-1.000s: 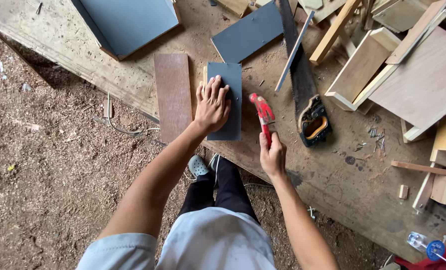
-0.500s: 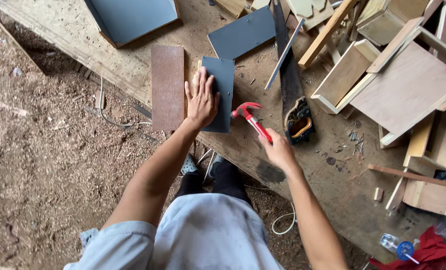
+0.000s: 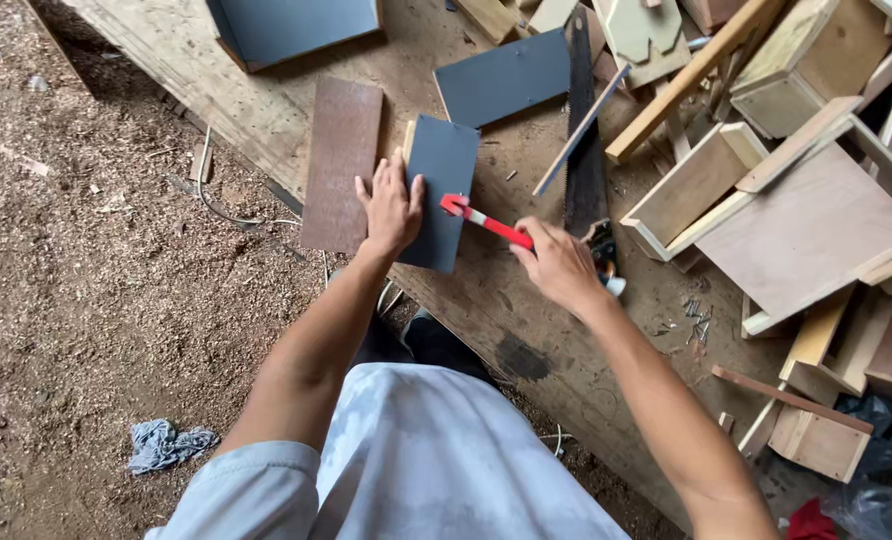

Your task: The person assembles a small wooden box by fitting side panels into grooves and securing them with a hammer and nails. They then attach a lid to the box and continue hammering nails into separate wooden pieces on the workbench.

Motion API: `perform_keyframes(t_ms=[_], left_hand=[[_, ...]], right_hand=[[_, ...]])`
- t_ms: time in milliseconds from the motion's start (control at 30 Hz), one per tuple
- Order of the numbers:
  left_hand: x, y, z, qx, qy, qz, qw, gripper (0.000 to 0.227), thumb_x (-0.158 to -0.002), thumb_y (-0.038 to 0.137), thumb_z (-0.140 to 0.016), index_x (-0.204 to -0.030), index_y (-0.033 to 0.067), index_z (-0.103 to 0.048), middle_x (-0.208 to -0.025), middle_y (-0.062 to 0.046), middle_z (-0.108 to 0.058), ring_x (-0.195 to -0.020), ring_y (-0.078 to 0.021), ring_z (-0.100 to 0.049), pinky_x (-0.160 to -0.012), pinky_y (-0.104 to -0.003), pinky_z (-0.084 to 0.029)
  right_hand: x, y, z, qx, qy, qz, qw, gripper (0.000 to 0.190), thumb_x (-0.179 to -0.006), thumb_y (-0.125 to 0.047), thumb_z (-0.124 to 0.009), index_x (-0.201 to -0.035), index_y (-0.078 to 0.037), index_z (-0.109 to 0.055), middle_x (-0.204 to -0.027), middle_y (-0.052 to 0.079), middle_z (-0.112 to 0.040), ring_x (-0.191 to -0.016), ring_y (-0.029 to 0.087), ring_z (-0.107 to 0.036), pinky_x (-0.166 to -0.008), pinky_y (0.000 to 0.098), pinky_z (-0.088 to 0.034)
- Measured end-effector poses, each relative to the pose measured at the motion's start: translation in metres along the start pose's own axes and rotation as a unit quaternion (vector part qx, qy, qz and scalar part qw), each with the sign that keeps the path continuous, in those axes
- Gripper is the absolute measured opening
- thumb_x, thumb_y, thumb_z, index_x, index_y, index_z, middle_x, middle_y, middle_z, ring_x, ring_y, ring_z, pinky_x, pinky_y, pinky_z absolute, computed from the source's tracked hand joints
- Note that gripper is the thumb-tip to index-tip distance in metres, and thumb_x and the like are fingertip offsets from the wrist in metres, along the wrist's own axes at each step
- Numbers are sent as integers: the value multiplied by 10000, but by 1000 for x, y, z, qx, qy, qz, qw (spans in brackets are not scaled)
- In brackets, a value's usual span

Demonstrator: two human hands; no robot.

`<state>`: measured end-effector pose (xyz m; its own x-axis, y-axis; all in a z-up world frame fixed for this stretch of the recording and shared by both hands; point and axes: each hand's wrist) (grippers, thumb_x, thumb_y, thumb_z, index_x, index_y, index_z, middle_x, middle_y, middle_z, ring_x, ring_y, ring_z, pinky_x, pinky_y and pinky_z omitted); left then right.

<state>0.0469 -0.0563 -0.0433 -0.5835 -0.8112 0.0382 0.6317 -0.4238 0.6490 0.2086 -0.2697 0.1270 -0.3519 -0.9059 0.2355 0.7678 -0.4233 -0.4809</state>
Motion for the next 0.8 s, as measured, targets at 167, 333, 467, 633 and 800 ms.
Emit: perform_keyframes(t_ms=[167, 333, 467, 633, 800], left_hand=[[-5, -5, -2, 36, 26, -15, 999, 554, -1080, 316, -409, -1564, 51, -361, -1488, -180, -548, -1449, -310, -429, -1199, -664, -16], [-4, -12, -11, 71, 27, -7, 997, 518, -1099, 283, -380, -1570, 68, -381, -1483, -170, -559, -1453, -298, -442, -1214, -641, 1], [-2, -12, -12, 75, 28, -7, 997, 513, -1095, 278, -386, -1562, 65, -391, -1486, -153, -569, -1444, -281, -456, -1218, -637, 2], [-1, -8, -10, 60, 27, -6, 998, 514, -1095, 274, -387, -1563, 61, -393, -1489, -143, -565, -1444, -285, -451, -1212, -632, 0], [-2, -7, -6, 44, 32, -8, 999, 514, -1101, 290, -385, -1563, 64, -394, -1489, -138, -563, -1440, -278, -462, -1212, -629, -22]], right_hand=[[8, 8, -51, 5, 8, -22, 1000, 285, -1091, -406, -539, -1174, -134, -554, -853, 138, -695, -769, 309, -686, -632, 454, -540], [14, 17, -75, -23, -118, -36, 992, 320, -1048, -396, -544, -1180, -105, -558, -745, 182, -694, -634, 365, -684, -569, 496, -512], [16, 20, -81, 9, -28, 84, 996, 350, -987, -359, -616, -1213, -92, -615, -831, 200, -729, -662, 396, -711, -565, 498, -551], [12, 22, -80, -87, 37, 11, 995, 428, -1023, -313, -608, -1375, -70, -589, -819, 209, -725, -690, 360, -735, -596, 480, -565], [10, 27, -71, -37, -12, 136, 990, 480, -957, -305, -658, -1360, -47, -614, -833, 220, -739, -623, 372, -713, -552, 446, -561]])
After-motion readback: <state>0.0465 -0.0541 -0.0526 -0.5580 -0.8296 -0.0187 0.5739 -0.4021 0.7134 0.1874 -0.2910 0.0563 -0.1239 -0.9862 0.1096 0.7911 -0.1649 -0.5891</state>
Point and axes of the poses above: each hand's wrist, its own x-axis away from the middle knuckle, its own z-axis out of the back of the hand, y = z × x
